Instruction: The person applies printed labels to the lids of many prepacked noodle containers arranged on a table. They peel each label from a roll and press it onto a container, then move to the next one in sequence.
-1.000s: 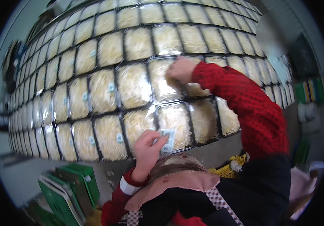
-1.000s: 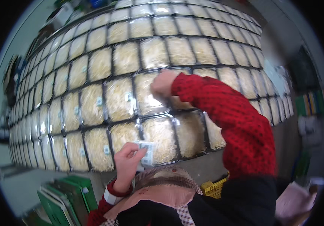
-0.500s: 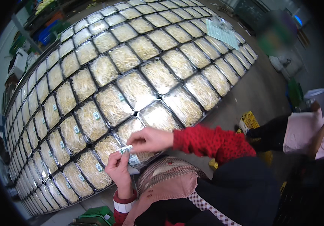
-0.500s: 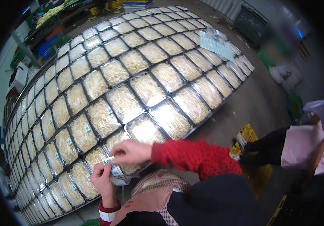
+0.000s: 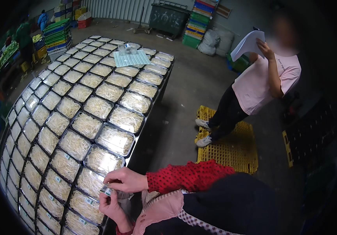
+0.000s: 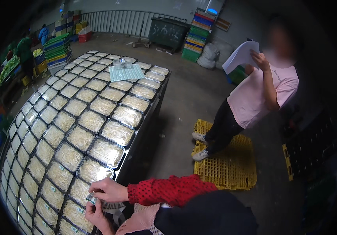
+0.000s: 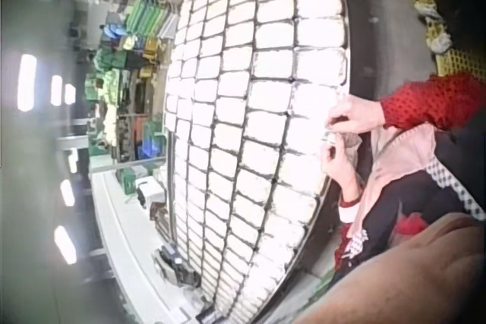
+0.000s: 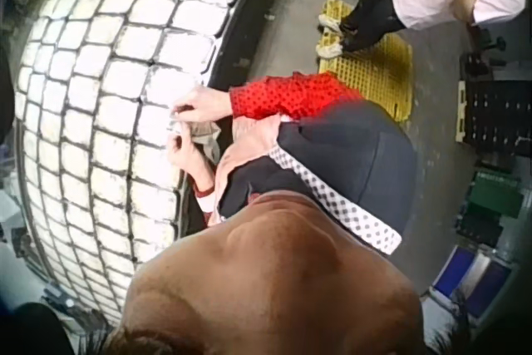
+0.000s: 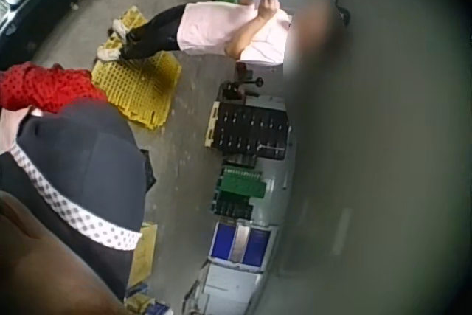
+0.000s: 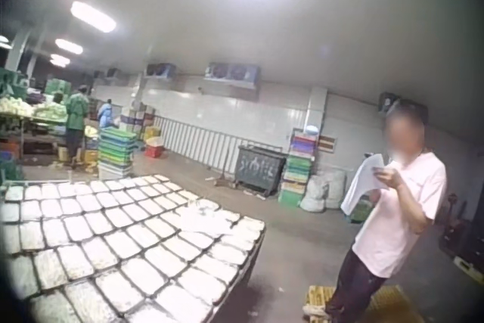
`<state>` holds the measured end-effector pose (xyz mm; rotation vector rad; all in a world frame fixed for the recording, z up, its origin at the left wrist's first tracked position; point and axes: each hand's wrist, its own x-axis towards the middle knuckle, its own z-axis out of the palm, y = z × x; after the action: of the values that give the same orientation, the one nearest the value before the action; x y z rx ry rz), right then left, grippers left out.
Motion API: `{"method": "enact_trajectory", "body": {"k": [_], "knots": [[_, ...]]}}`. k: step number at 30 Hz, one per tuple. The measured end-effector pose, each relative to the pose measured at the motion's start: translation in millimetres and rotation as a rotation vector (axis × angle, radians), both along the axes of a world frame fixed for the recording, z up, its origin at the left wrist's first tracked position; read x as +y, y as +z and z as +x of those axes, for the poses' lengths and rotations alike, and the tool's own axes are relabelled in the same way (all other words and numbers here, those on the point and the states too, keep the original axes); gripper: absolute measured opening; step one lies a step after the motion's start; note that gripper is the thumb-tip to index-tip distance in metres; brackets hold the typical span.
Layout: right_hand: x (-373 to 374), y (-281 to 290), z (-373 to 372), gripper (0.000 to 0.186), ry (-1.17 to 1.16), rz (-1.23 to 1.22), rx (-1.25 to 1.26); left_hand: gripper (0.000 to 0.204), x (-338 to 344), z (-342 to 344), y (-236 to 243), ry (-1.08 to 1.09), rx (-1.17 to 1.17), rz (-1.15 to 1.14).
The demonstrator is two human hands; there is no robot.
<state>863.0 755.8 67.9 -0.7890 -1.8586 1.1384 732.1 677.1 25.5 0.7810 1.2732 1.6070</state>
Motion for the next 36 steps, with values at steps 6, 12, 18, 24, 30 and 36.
{"method": "enact_trajectory", "body": {"k": [6,12,18,24,30,36], "knots": [[28.2,18.2,4.6,0.006,-0.032,0.146,0.137,0.019,5.3,10.5,6.0,-0.009,0.099,-0.055],[115.1,29.1,10.6,0.011,0.044,-0.107,0.164,0.017,22.2,-12.1,28.7,0.249,0.177,-0.096],[170.4,-24.0,52.0,0.009,0.301,0.061,-0.313,0.016,-17.8,-44.6,82.3,0.233,-0.115,0.274],[149.7,-32.1,-34.2,0.013,0.614,0.294,-0.457,0.011,-66.1,-44.9,89.5,0.328,0.088,0.064],[157.8,-50.5,-65.4,0.013,0.784,0.533,-0.643,0.008,-73.0,0.2,59.4,0.288,-0.013,-0.066],[153.2,-85.5,-78.4,0.013,0.721,0.784,-0.618,0.006,-62.3,20.2,50.2,0.306,-0.157,-0.149]]}}
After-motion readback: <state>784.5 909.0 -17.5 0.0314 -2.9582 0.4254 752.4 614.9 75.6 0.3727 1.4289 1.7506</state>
